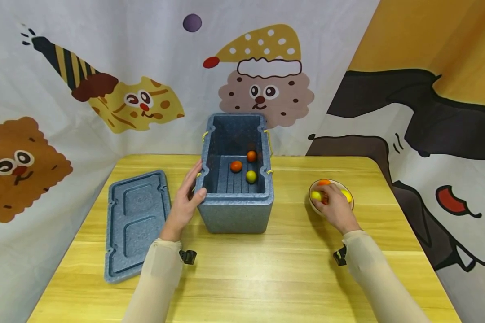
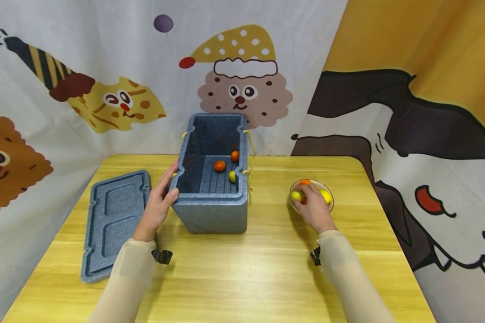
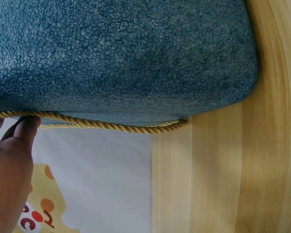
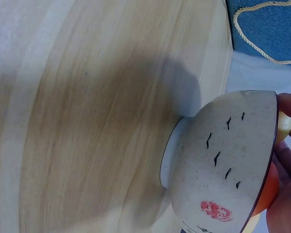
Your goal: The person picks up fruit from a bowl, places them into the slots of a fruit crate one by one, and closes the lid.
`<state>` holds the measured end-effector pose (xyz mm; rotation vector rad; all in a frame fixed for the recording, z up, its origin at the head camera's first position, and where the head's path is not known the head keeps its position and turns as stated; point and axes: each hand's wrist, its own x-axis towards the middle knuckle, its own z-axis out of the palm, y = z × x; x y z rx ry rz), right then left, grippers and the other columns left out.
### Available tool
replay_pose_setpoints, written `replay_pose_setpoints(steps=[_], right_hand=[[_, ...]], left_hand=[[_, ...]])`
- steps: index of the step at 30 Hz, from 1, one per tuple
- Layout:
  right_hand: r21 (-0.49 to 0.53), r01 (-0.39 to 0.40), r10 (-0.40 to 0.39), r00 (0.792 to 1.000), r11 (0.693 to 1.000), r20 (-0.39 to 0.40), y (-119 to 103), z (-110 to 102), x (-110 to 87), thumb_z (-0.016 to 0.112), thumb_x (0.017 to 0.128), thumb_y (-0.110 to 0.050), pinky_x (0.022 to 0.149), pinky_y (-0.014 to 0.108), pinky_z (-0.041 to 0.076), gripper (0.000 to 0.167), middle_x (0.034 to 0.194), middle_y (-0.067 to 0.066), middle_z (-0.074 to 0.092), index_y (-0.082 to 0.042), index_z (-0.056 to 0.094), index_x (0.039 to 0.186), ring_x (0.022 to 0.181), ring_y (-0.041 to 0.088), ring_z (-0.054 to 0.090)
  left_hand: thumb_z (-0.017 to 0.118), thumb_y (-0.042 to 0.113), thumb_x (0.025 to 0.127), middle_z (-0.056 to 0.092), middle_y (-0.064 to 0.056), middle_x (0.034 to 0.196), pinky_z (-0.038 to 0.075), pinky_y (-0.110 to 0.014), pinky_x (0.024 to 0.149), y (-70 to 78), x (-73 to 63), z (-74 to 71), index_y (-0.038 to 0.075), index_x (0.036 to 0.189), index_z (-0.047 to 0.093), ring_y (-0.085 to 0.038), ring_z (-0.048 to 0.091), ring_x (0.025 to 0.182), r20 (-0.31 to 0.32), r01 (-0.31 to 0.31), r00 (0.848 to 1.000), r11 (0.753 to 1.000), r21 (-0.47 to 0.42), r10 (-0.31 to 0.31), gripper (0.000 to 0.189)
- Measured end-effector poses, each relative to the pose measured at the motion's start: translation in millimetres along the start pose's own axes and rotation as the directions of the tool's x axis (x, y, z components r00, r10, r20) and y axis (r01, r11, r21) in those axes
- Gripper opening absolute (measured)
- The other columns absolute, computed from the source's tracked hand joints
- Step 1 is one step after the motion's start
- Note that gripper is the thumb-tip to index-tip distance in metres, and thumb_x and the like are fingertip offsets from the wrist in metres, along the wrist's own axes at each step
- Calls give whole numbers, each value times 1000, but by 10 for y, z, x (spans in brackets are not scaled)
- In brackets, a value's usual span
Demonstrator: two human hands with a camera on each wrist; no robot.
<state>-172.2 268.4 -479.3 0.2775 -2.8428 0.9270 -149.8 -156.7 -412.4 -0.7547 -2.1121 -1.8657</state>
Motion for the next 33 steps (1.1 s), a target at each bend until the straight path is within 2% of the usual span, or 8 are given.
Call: replay_pose_setpoints(steps=[9, 16, 23, 28, 33], right_hand=[[0, -3, 3, 1000, 1000, 17, -13, -10, 13, 69, 92, -12, 86, 51, 43, 34, 119, 17, 56, -1, 61, 122, 99, 35, 55], [-2, 0, 0, 1000, 1000, 7, -23, -27, 17, 70, 91, -14, 83, 48, 43, 33, 115, 15, 57, -1, 62, 121, 95, 32, 55], [5, -9, 8, 1000, 1000, 22, -68, -46, 8, 69, 92, -14, 85, 49, 44, 32, 115, 15, 58, -3, 63, 121, 97, 32, 56], [17, 14, -14, 1000, 1000, -26, -145, -76, 22, 71, 90, -13, 85, 50, 46, 28, 112, 13, 58, -5, 65, 116, 99, 33, 57], [24, 25, -24, 998, 999, -60, -234, -125, 38, 72, 90, -14, 88, 51, 47, 31, 115, 12, 59, -5, 65, 119, 104, 34, 58]], left_hand=[[51, 0, 97, 19, -26, 157, 15, -56, 113, 2, -10, -15, -11, 149, 27, -35, 17, 145, 8, 0, 1000, 1000, 1, 0, 58], [51, -2, 96, 19, -27, 157, 15, -56, 112, -3, -8, -16, -11, 149, 28, -35, 18, 145, 8, 3, 1000, 1000, 4, -3, 59], [51, -4, 95, 20, -27, 157, 16, -55, 112, -1, -38, -21, -11, 149, 28, -36, 18, 145, 3, 13, 1000, 1000, 5, -13, 59], [52, 4, 98, 20, -23, 158, 16, -54, 112, 10, -34, -15, -8, 151, 27, -33, 19, 145, 0, 39, 999, 999, 18, -39, 59], [54, 9, 99, 20, -22, 158, 16, -54, 113, 21, -22, -4, -6, 151, 27, -33, 19, 145, -5, 43, 999, 999, 27, -43, 61]])
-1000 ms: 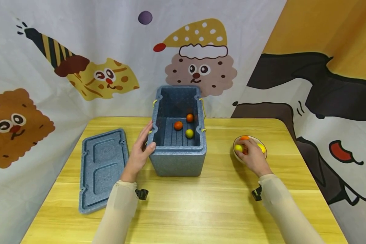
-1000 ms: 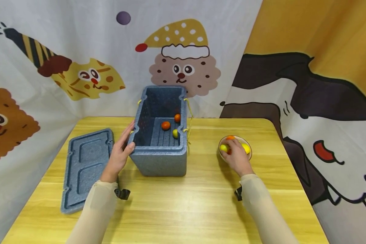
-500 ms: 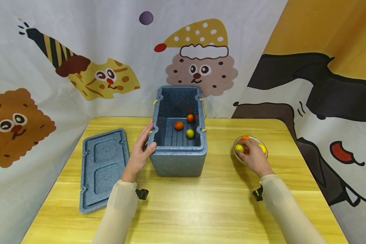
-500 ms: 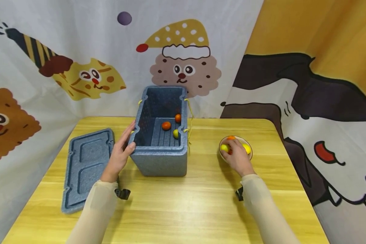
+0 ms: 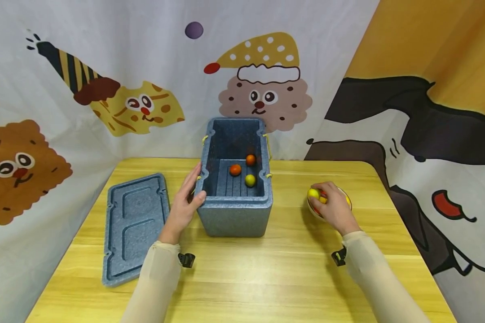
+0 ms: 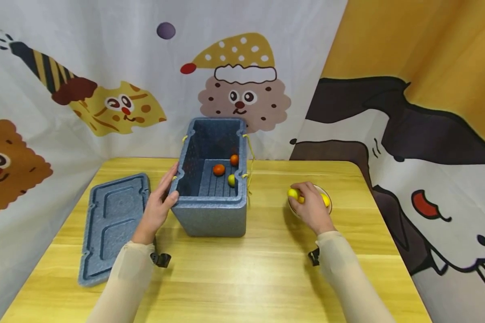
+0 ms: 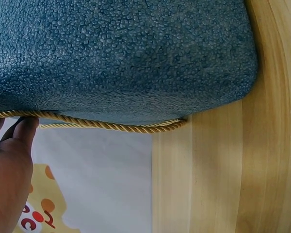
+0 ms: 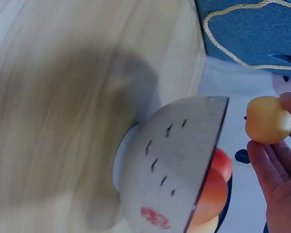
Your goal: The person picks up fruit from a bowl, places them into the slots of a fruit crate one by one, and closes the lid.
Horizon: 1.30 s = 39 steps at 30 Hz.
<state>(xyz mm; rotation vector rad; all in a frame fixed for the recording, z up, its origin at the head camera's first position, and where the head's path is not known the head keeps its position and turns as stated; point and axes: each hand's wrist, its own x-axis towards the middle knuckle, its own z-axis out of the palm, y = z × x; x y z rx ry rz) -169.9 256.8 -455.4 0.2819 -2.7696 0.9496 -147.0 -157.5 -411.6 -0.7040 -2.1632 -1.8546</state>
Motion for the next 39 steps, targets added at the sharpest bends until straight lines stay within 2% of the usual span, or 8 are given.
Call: replay_pose_setpoints(steps=[8, 12, 18, 22, 29, 33, 39], right_hand=[[100, 46, -46, 999, 994, 6, -177, -49, 24, 70, 92, -14, 90, 47, 50, 33, 118, 10, 57, -4, 63, 123, 108, 33, 60], [147, 45, -47, 999, 988, 10, -292, -84, 44, 69, 93, -13, 92, 47, 49, 33, 120, 9, 55, -4, 61, 124, 109, 33, 60], [142, 106, -104, 994, 984, -24, -521, -165, 97, 69, 93, -13, 92, 45, 49, 32, 120, 9, 56, -4, 62, 123, 107, 28, 59], [154, 192, -182, 980, 969, -77, -768, -215, 173, 71, 92, -14, 90, 43, 50, 32, 119, 7, 57, -6, 63, 122, 108, 26, 59], [258, 345, -312, 936, 902, -160, -1148, -205, 337, 73, 88, -3, 94, 36, 48, 33, 117, 3, 57, -4, 64, 120, 108, 16, 56], [222, 376, -346, 924, 900, -163, -1250, -202, 411, 73, 89, -4, 94, 34, 48, 32, 117, 3, 58, -5, 65, 120, 107, 17, 56], [210, 375, -353, 926, 903, -135, -1327, -210, 487, 72, 90, -8, 95, 37, 47, 32, 119, 5, 58, -4, 65, 121, 108, 19, 56]], left_hand=[[52, 7, 99, 19, -22, 159, 17, -55, 112, 1, -23, -3, -5, 152, 26, -32, 19, 145, 4, -2, 1000, 1000, -2, 2, 60], [53, 8, 100, 19, -23, 158, 18, -57, 111, -1, -14, -12, -6, 151, 26, -34, 19, 145, 3, -1, 1000, 1000, 5, 1, 60], [54, 10, 100, 20, -21, 159, 18, -57, 111, 9, -2, -19, -5, 152, 28, -32, 19, 145, 2, 14, 1000, 1000, 4, -14, 60], [52, 7, 99, 20, -21, 159, 18, -56, 112, 5, -8, -16, -6, 151, 28, -32, 19, 145, 0, 4, 1000, 1000, 0, -4, 59], [53, 11, 100, 20, -21, 159, 17, -56, 112, -15, -23, -7, -5, 152, 28, -30, 19, 145, -2, 0, 1000, 1000, -4, 0, 60], [52, 8, 99, 20, -22, 158, 17, -55, 112, -7, -19, -9, -5, 152, 28, -30, 19, 145, 1, 1, 1000, 1000, -3, -1, 59], [52, 4, 98, 20, -26, 157, 17, -55, 112, -7, -13, -6, -8, 150, 29, -33, 19, 145, 3, -26, 1000, 1000, -5, 26, 58]])
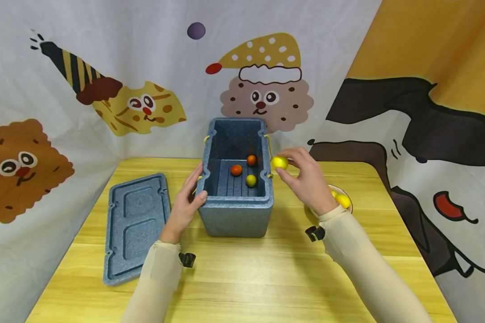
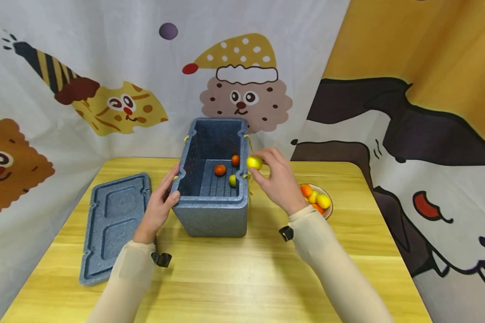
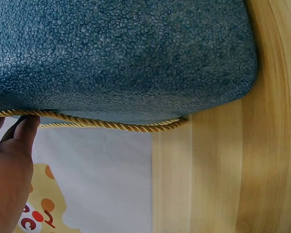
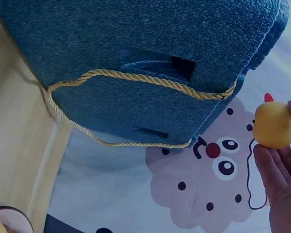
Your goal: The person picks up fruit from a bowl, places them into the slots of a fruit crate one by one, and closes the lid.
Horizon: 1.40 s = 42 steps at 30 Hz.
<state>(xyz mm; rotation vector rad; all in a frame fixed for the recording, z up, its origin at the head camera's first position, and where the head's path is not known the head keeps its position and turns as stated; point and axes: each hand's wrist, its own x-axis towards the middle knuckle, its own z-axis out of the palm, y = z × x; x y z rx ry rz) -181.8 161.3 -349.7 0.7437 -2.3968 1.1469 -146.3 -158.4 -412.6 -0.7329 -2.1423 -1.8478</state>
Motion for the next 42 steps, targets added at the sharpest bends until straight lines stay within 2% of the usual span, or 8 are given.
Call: replay_pose_setpoints(steps=[10, 13, 18, 28, 32, 39, 42], right_hand=[[22, 18, -18, 1000, 1000, 2, -44, 49, 71, 73, 88, -1, 95, 41, 48, 32, 117, 8, 58, -1, 65, 119, 106, 22, 56], [12, 30, -30, 999, 999, 28, -106, 90, 116, 72, 89, -5, 94, 41, 48, 31, 117, 7, 58, -3, 65, 119, 104, 21, 56], [14, 55, -56, 995, 998, 88, -185, 195, 195, 69, 93, -11, 92, 39, 47, 29, 121, 4, 57, -5, 64, 121, 105, 20, 56], [4, 90, -90, 981, 996, 170, -220, 444, 238, 71, 91, -8, 94, 36, 46, 33, 122, 4, 55, -5, 61, 122, 106, 19, 54], [-2, 92, -90, 979, 996, 185, -218, 478, 243, 72, 90, -8, 93, 37, 46, 30, 122, 3, 55, -8, 63, 119, 106, 19, 54], [-28, 89, -80, 972, 996, 220, -242, 514, 250, 70, 92, -12, 91, 37, 47, 28, 122, 5, 54, -7, 63, 119, 106, 21, 54], [-29, 87, -78, 967, 996, 241, -258, 544, 259, 71, 91, -11, 89, 36, 48, 28, 121, 5, 54, -7, 64, 118, 103, 21, 55]], left_hand=[[54, 15, 101, 19, -22, 158, 17, -55, 112, -9, 7, 24, -7, 151, 27, -32, 18, 145, 12, 11, 1000, 1000, -14, -10, 60], [54, 17, 102, 19, -24, 158, 16, -56, 112, -7, 7, 15, -7, 151, 28, -33, 18, 145, 3, 11, 1000, 1000, -16, -11, 61], [53, 11, 101, 19, -26, 157, 16, -56, 112, -5, 0, 2, -9, 150, 27, -35, 18, 145, 0, 3, 1000, 1000, -12, -3, 59], [54, 15, 102, 18, -24, 158, 17, -56, 112, -15, 6, -19, -8, 151, 27, -35, 18, 145, 18, 19, 1000, 1000, -11, -19, 61], [55, 18, 102, 19, -24, 158, 17, -54, 113, -10, 11, -12, -8, 151, 28, -34, 18, 145, 13, 18, 1000, 1000, -6, -18, 61], [53, 11, 101, 18, -24, 158, 17, -55, 112, -12, 17, -6, -8, 151, 26, -34, 18, 145, 14, 7, 1000, 1000, 1, -7, 60], [53, 13, 101, 18, -24, 158, 16, -55, 113, -14, 15, -8, -9, 151, 26, -34, 18, 145, 13, 9, 1000, 1000, -6, -9, 60]])
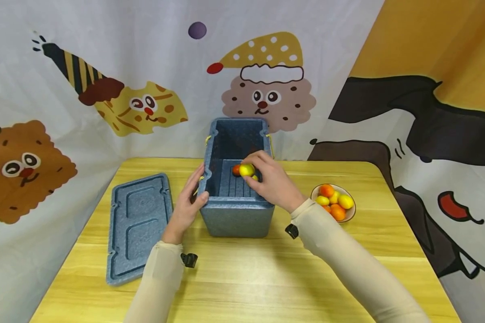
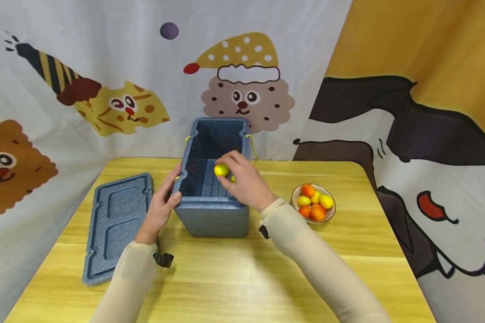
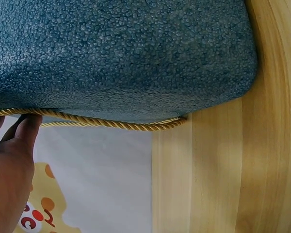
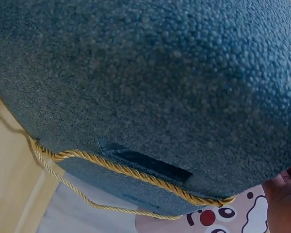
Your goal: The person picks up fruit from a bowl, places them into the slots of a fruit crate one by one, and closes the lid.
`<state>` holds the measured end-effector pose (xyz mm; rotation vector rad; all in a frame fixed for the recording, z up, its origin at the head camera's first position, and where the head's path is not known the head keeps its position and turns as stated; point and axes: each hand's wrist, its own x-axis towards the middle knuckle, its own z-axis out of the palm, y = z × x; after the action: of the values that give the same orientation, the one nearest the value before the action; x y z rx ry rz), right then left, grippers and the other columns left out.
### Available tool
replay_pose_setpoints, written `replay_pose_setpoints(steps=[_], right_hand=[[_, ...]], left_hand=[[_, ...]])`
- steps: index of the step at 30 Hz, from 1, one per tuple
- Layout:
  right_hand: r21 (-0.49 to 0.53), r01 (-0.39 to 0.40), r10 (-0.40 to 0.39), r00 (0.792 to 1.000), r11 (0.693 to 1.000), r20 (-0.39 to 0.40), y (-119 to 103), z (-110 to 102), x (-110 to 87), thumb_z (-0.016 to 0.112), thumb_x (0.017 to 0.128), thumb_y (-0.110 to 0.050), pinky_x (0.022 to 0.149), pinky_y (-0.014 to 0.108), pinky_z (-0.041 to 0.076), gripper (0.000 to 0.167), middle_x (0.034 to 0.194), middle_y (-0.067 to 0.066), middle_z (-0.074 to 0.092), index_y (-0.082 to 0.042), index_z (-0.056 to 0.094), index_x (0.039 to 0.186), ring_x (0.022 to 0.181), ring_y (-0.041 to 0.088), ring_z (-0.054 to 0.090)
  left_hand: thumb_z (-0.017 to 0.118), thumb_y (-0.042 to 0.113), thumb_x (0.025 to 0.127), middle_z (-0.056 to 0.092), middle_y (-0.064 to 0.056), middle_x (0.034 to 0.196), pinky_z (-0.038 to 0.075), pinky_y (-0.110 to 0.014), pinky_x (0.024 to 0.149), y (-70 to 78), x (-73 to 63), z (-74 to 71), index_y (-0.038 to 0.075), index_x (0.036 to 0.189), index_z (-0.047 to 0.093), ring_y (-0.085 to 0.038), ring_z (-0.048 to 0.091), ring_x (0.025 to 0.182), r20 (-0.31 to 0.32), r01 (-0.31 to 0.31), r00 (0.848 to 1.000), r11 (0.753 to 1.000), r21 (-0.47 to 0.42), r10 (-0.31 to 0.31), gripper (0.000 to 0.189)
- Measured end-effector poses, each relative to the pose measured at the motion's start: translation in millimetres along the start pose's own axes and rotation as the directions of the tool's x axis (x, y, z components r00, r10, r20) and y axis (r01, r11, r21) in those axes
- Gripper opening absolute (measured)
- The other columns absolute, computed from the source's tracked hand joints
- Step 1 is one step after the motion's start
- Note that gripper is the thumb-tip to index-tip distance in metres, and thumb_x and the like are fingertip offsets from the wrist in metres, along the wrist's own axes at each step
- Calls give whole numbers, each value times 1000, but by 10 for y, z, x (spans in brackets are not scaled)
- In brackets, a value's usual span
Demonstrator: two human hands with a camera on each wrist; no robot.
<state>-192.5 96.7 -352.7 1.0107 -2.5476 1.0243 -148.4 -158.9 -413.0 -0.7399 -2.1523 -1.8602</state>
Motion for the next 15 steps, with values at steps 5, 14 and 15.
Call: replay_pose_setpoints(steps=[5, 14, 15], right_hand=[[-21, -30, 32, 997, 999, 67, -4, 44, 23, 72, 90, -10, 86, 36, 49, 28, 117, 3, 54, -9, 65, 117, 98, 19, 54], [-106, -40, 53, 990, 994, 127, -33, 62, 67, 70, 93, -17, 87, 36, 48, 30, 115, 3, 54, -7, 64, 121, 98, 19, 52], [-117, -41, 56, 990, 992, 130, -42, 65, 73, 70, 93, -18, 87, 36, 48, 30, 115, 3, 54, -7, 64, 121, 99, 19, 52]], left_hand=[[54, 19, 102, 18, -24, 158, 16, -54, 113, -9, -12, 2, -8, 151, 26, -34, 17, 145, 0, 5, 1000, 1000, -3, -5, 62], [52, 9, 101, 19, -24, 158, 16, -55, 112, 9, -18, 4, -9, 150, 27, -33, 19, 145, -9, -6, 1000, 1000, -7, 6, 58], [52, 7, 100, 20, -24, 158, 17, -54, 112, 15, -18, 4, -9, 150, 28, -33, 19, 145, -9, -7, 1000, 1000, -10, 7, 58]])
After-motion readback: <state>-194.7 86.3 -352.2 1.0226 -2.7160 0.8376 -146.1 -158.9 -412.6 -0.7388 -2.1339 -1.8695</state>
